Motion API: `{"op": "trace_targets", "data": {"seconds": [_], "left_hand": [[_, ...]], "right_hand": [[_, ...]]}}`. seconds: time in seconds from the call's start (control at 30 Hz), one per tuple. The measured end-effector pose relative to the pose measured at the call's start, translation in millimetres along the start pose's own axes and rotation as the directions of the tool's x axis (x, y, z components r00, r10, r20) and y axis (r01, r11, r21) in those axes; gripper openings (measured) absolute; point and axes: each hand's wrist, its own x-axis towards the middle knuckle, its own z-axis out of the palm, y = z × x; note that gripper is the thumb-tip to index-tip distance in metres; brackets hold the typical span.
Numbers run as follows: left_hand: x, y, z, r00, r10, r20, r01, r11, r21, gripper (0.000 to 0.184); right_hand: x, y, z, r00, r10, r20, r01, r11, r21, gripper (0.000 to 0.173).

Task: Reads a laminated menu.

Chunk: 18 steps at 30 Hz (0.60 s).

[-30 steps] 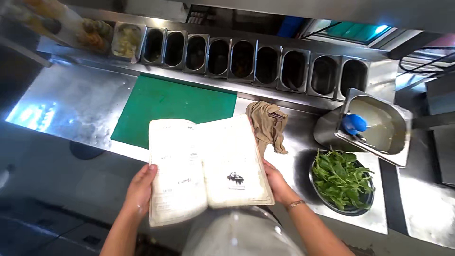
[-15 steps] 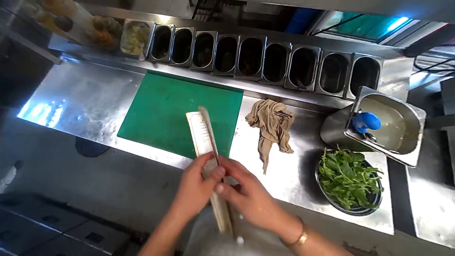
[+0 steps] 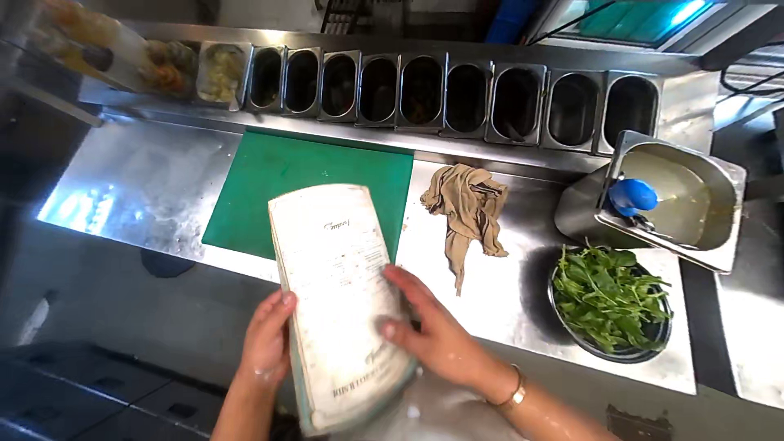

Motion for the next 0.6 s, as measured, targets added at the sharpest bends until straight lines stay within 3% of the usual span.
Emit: {"op": "trace_targets", "data": {"seconds": [0.07,0.13,0.2,0.3,0.4,0.43,0.47,0.53,0.57,0.6], "left_hand": [[2,-1,7,1.000,-0.005,0.029,0.006,0.999,-0.038,0.032],[10,-10,11,1.000,-0.025,0.008,0.025,1.000,-0.013,0.026],[16,-20,15,0.999,-0.016,-0.037,0.016,1.000,0.010,0.028],[20,-39,25,0.992,0.023,-0.127,-0.025,1.000,-0.011,0.029],[20,-64,41,0.981,0.038,-0.190,-0.046,0.998,-0.039,0.040],[17,-73,46,0.981,-0.004,-0.196,-0.005,0.999,-0.045,0.050],[13,-81,48,0.975,-0.065,-0.213,0.059,0.998,-0.034,0.058],[7,-90,42,0.938,-0.152,-0.312,0.193,0.975,0.106,0.085],[7,-89,34,0.931,-0.106,-0.350,0.203,0.946,0.253,0.097],[8,-84,26,0.944,0.026,-0.327,0.129,0.887,0.443,0.103]], "right_hand": [[-5,0,-6,0.993,0.012,-0.115,-0.010,1.000,0.016,0.077],[-3,3,-15,0.962,0.168,-0.214,-0.116,0.965,0.234,0.076],[0,10,-35,0.932,0.340,-0.126,-0.232,0.826,0.514,0.068],[-4,24,-48,0.913,0.402,0.067,-0.324,0.616,0.718,0.051],[3,28,-31,0.839,0.540,-0.069,-0.192,0.412,0.891,0.044],[10,30,-30,0.808,0.572,-0.139,-0.162,0.443,0.882,0.043],[17,30,-37,0.806,0.554,-0.207,-0.166,0.548,0.820,0.042],[26,24,-71,0.879,0.381,-0.288,-0.213,0.852,0.478,0.045],[31,14,-92,0.925,0.263,-0.276,-0.197,0.949,0.245,0.044],[36,1,-112,0.962,0.170,-0.216,-0.164,0.985,0.047,0.042]]}}
